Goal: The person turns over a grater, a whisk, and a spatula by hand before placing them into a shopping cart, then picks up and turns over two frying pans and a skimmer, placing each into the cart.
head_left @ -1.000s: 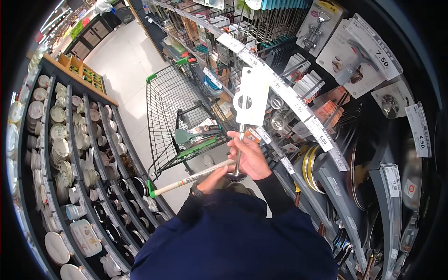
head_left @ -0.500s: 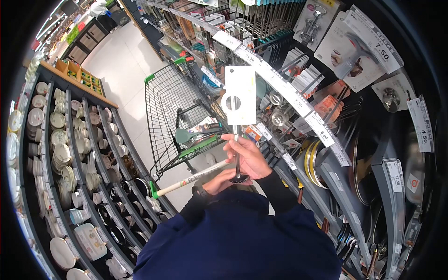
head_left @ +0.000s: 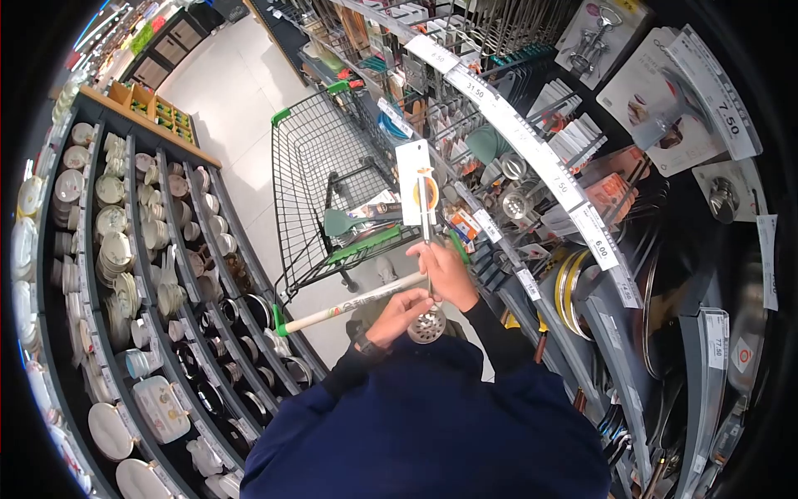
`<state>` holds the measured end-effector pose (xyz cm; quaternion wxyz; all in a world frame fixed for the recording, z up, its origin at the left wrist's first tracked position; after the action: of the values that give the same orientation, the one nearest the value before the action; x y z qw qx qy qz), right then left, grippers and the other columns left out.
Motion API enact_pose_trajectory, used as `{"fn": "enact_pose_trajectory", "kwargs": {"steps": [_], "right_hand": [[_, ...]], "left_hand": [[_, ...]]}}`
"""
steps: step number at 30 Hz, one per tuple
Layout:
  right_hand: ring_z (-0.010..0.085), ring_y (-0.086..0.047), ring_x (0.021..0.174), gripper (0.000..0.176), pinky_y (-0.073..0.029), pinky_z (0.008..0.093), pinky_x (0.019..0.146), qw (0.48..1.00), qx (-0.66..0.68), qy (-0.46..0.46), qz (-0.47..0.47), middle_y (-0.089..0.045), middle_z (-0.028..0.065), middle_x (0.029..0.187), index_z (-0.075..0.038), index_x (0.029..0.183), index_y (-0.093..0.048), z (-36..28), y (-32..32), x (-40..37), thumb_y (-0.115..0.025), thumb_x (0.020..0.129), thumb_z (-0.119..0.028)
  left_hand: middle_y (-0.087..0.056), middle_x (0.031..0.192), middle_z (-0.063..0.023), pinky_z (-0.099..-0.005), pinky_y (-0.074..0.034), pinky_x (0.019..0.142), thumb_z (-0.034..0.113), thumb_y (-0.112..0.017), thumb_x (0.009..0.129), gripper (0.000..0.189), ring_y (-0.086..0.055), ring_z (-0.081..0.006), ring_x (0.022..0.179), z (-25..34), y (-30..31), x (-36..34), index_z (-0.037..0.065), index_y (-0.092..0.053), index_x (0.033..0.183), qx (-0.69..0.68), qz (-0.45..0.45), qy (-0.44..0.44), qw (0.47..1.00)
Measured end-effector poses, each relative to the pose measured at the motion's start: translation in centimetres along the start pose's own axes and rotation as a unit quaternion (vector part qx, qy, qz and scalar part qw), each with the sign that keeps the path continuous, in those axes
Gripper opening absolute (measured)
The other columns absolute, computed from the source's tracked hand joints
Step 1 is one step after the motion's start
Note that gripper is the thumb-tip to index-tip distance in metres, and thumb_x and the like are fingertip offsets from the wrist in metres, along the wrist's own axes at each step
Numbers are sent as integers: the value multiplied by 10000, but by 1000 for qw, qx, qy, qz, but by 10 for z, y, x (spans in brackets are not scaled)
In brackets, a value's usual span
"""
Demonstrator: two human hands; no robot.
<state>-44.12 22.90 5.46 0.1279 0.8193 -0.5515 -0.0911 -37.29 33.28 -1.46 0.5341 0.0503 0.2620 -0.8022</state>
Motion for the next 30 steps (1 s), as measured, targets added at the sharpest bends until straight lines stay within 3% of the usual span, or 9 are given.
{"fn": "enact_pose_trajectory", "kwargs": {"steps": [4,6,11,16,18,20,22,25,30], "right_hand": [[195,-602,584,267,-473,352,584,989,112,-80,-58,-600,64,683,-56,1061,-668,34,-30,2,-449,1029,-205],[97,-569,675,293,-469,244,580,991,92,-71,-61,-580,30,791,-40,1097,-668,41,-40,1,-464,1044,-244],[300,-660,781,249,-496,395,700,997,33,-47,-54,-659,149,869,-30,1024,-685,36,-65,9,-562,987,-243],[344,-658,868,258,-501,426,752,998,-34,-17,-51,-667,165,958,-24,1092,-641,41,-112,24,-584,965,-241],[337,-659,865,251,-503,433,761,993,-82,-38,-72,-662,160,967,-31,1106,-632,49,-129,22,-584,959,-228],[327,-661,881,219,-512,405,762,992,-93,-59,-53,-676,140,975,-52,1087,-653,66,-138,16,-591,952,-213],[333,-653,872,171,-511,403,744,983,-173,-56,0,-677,124,958,-61,1019,-677,78,-133,9,-585,951,-188],[324,-651,793,102,-519,401,679,978,-200,-39,47,-676,78,882,-86,969,-677,68,-127,6,-597,934,-138],[317,-657,765,65,-527,385,653,969,-211,-82,99,-683,82,874,-85,951,-676,67,-121,9,-627,913,-106]], "left_hand": [[-690,990,-60,-281,-492,894,187,-516,1037,237,-647,-123,929,11,22,-1,-10,-645,1064,-41,67,-7,997],[-699,978,-81,-287,-519,855,170,-509,1038,228,-675,-146,881,10,39,-3,-18,-617,1107,-53,90,-15,994],[-693,1020,-95,-265,-550,764,154,-505,1040,225,-696,-159,829,13,79,-8,-16,-572,1172,-42,89,18,995],[-682,1011,-84,-244,-550,671,113,-541,1015,180,-703,-146,753,55,177,-10,-41,-627,1054,182,137,-24,973],[-706,964,-81,-281,-554,641,69,-595,952,112,-717,-168,715,79,238,-8,-8,-675,949,327,184,-32,926],[-718,869,-115,-362,-559,637,57,-618,878,86,-718,-254,716,93,296,3,50,-704,876,569,215,-104,787],[-687,774,-196,-487,-559,664,152,-617,859,121,-678,-392,731,85,351,27,108,-701,935,628,242,-66,737],[-698,783,-178,-485,-565,690,175,-629,843,119,-691,-380,758,-1,441,89,108,-722,873,682,195,27,704],[-704,838,-201,-478,-568,770,164,-621,823,146,-693,-391,823,-111,475,155,100,-742,876,691,136,107,702]]}}
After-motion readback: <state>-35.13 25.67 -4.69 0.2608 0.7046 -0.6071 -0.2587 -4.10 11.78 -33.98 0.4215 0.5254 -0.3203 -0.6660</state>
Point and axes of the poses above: each hand's wrist, its own x-axis towards the middle knuckle, its own y-axis out of the back of the hand, z = x × y, the point moved 10 cm from there along x, towards the middle knuckle
